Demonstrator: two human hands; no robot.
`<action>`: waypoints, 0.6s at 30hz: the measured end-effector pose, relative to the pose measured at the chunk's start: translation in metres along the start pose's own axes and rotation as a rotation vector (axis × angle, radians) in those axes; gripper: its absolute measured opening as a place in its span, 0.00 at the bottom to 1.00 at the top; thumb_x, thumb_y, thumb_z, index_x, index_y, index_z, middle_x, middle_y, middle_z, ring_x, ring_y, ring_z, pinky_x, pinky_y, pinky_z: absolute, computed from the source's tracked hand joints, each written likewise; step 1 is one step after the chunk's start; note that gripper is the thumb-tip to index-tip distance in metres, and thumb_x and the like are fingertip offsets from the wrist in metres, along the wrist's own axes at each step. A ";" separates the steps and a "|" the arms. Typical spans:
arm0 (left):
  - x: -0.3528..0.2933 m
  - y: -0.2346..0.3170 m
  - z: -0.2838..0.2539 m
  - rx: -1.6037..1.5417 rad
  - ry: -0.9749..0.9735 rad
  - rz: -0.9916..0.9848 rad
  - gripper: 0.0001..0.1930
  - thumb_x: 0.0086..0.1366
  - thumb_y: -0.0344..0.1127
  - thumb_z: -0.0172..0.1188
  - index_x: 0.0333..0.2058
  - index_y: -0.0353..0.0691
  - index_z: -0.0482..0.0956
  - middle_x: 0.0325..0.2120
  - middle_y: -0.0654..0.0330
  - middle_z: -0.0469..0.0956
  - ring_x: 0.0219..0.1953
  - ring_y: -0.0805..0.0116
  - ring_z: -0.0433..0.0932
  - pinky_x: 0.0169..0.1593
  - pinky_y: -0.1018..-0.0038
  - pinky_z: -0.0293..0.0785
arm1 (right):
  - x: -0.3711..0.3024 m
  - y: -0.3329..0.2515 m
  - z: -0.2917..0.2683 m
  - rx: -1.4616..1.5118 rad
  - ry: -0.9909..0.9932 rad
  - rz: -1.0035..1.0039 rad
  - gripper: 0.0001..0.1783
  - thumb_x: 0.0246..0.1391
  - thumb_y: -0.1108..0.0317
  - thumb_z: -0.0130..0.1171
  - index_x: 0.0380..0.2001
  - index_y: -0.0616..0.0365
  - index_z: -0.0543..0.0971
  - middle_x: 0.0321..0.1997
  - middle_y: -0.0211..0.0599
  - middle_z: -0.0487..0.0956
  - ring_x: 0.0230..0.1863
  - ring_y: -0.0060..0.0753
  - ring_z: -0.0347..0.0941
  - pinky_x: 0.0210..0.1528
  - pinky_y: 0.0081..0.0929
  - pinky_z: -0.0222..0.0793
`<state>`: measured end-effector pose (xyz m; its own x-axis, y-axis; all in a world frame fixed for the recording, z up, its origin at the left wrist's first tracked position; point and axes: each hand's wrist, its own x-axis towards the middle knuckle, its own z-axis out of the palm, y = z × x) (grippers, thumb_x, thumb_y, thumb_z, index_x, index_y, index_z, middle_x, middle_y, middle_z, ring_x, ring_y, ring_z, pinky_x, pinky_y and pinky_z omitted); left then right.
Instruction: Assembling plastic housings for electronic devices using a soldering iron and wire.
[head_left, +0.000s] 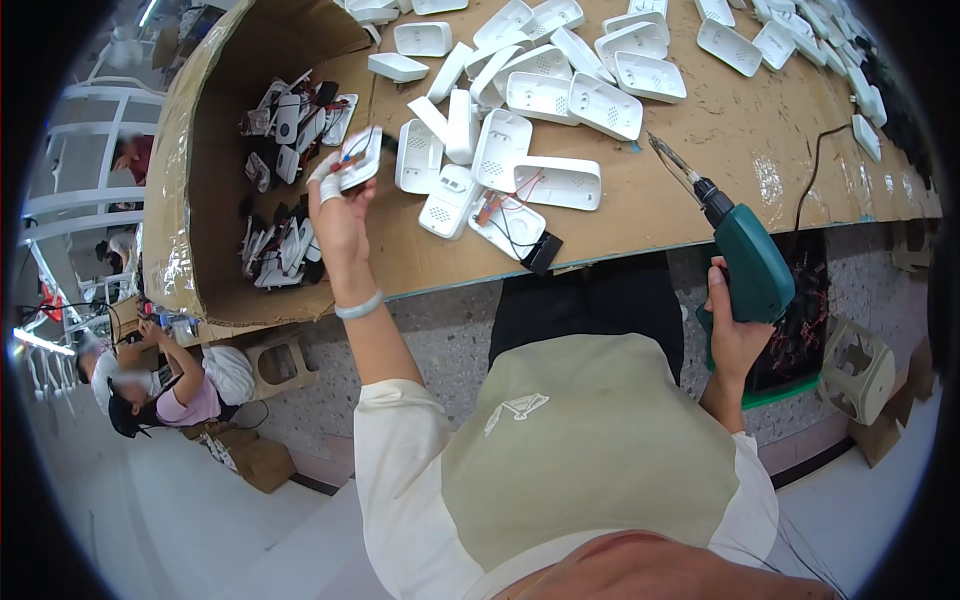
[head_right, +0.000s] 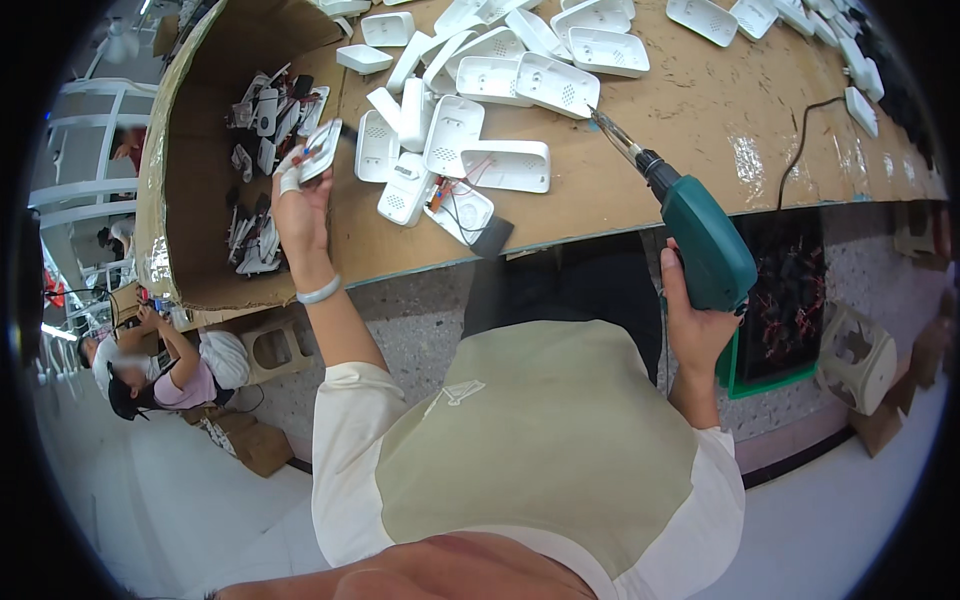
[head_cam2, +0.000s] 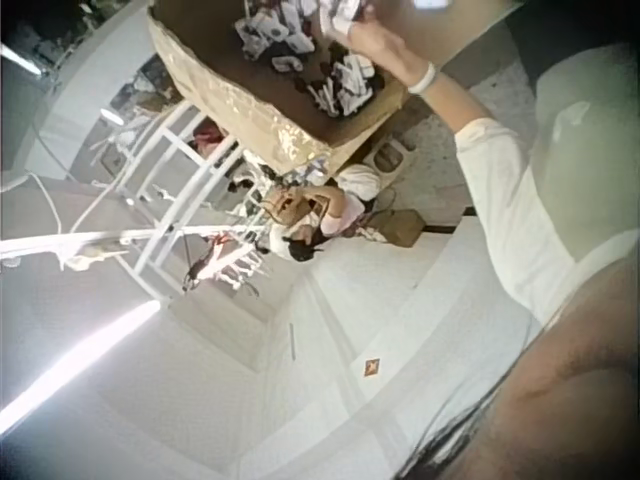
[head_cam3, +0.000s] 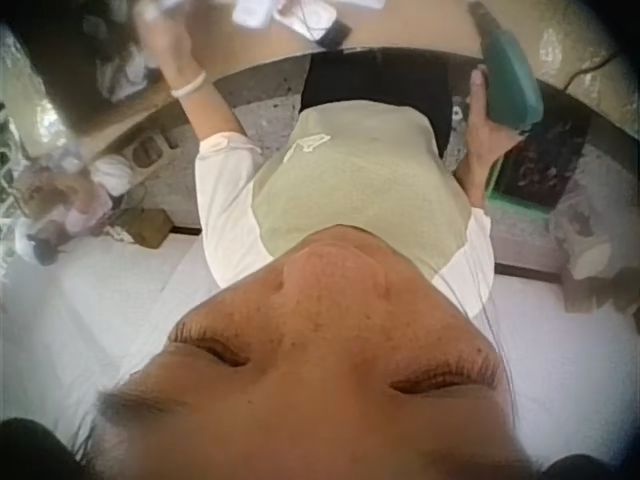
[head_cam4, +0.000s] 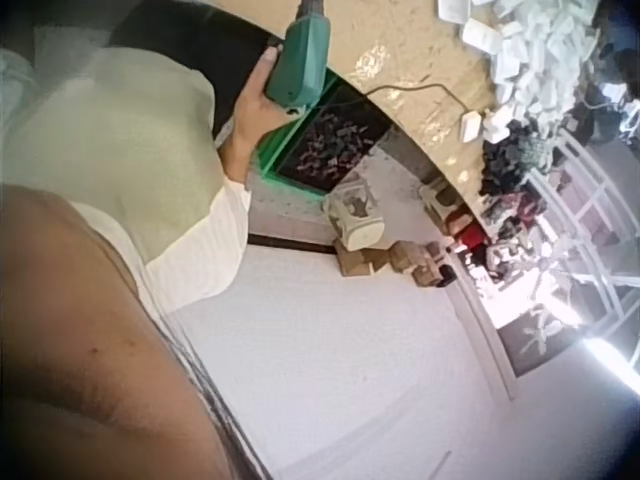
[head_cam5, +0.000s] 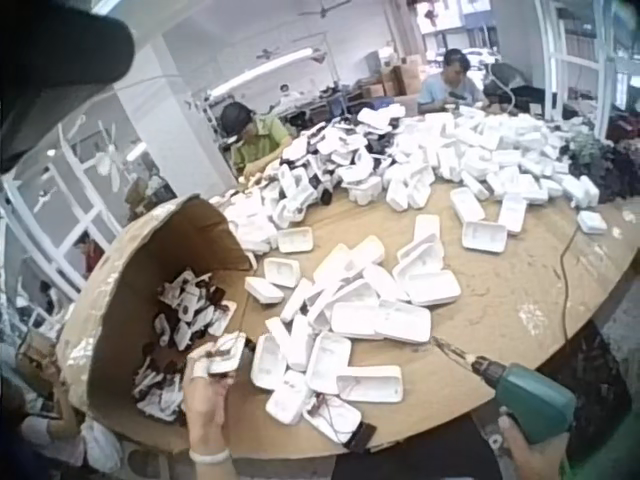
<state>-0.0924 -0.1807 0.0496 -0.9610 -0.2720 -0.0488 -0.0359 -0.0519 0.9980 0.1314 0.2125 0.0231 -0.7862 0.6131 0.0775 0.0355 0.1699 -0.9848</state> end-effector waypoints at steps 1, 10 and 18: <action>-0.004 0.004 0.015 0.015 -0.040 0.029 0.17 0.78 0.30 0.39 0.61 0.33 0.65 0.49 0.48 0.77 0.40 0.65 0.81 0.40 0.76 0.79 | 0.000 0.000 -0.001 0.000 0.008 -0.012 0.12 0.57 0.78 0.68 0.45 0.66 0.82 0.43 0.35 0.86 0.44 0.23 0.82 0.50 0.23 0.76; -0.060 -0.017 0.113 -0.076 -0.249 -0.005 0.20 0.78 0.25 0.42 0.65 0.30 0.57 0.53 0.45 0.75 0.48 0.58 0.83 0.54 0.69 0.82 | -0.001 0.002 -0.005 0.031 0.035 0.017 0.12 0.56 0.78 0.69 0.44 0.66 0.83 0.42 0.36 0.86 0.43 0.24 0.82 0.49 0.23 0.77; -0.069 0.023 0.139 1.237 -0.225 0.644 0.32 0.66 0.47 0.68 0.44 0.18 0.64 0.17 0.47 0.78 0.16 0.52 0.80 0.20 0.61 0.74 | 0.004 0.002 -0.005 0.056 0.034 -0.012 0.12 0.56 0.78 0.69 0.44 0.66 0.83 0.42 0.36 0.86 0.43 0.24 0.82 0.49 0.23 0.77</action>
<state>-0.0647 -0.0297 0.0813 -0.9195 0.2387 0.3122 0.3190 0.9173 0.2382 0.1314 0.2190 0.0223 -0.7647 0.6376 0.0939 -0.0095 0.1346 -0.9909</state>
